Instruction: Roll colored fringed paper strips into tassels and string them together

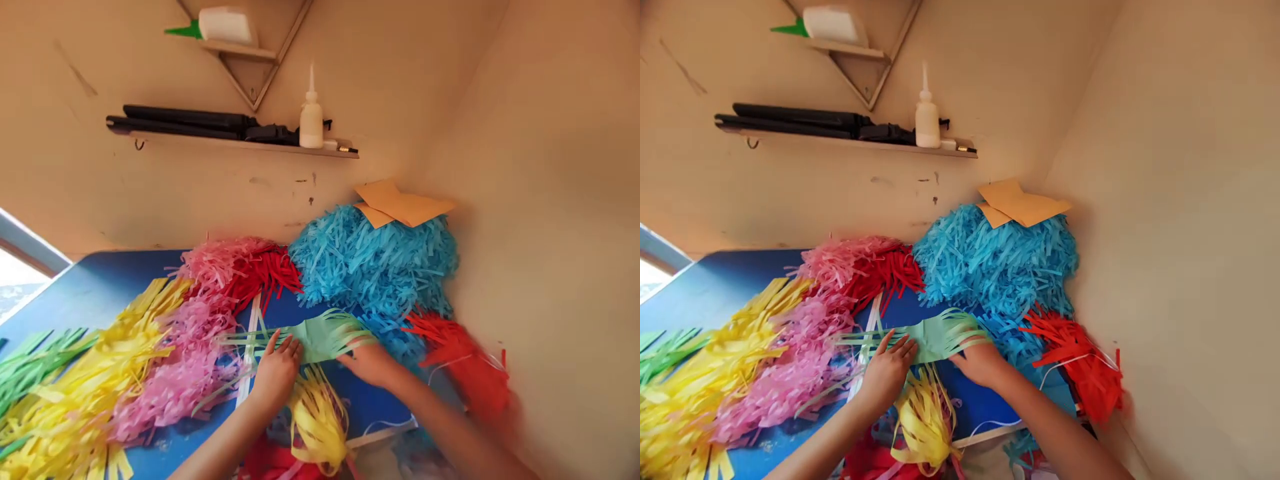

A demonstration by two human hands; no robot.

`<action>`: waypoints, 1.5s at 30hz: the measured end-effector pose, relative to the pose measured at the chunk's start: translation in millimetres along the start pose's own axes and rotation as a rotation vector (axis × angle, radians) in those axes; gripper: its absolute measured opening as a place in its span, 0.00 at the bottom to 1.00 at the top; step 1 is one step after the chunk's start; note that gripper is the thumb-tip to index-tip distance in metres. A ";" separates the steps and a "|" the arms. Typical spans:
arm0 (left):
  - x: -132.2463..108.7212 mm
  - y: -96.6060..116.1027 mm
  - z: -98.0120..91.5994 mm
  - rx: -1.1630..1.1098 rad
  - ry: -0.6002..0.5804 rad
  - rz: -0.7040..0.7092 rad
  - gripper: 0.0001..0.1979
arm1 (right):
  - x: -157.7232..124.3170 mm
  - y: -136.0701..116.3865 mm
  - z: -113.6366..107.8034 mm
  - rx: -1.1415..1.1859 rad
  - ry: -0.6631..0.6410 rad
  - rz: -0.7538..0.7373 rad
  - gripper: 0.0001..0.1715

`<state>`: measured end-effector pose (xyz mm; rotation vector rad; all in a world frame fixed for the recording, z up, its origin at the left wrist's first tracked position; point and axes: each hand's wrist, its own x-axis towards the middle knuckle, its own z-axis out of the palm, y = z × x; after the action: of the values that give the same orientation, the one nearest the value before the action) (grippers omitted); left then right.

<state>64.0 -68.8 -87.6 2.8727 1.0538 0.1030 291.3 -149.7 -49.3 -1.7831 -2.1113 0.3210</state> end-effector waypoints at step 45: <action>37.8 -28.7 -6.0 -0.141 -0.221 -0.387 0.17 | 74.9 11.4 59.3 -0.012 -0.189 0.364 0.11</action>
<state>73.8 -22.2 -83.1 2.4355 1.4601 -0.1547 266.8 -70.8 -98.5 -2.2205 -1.8968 0.5926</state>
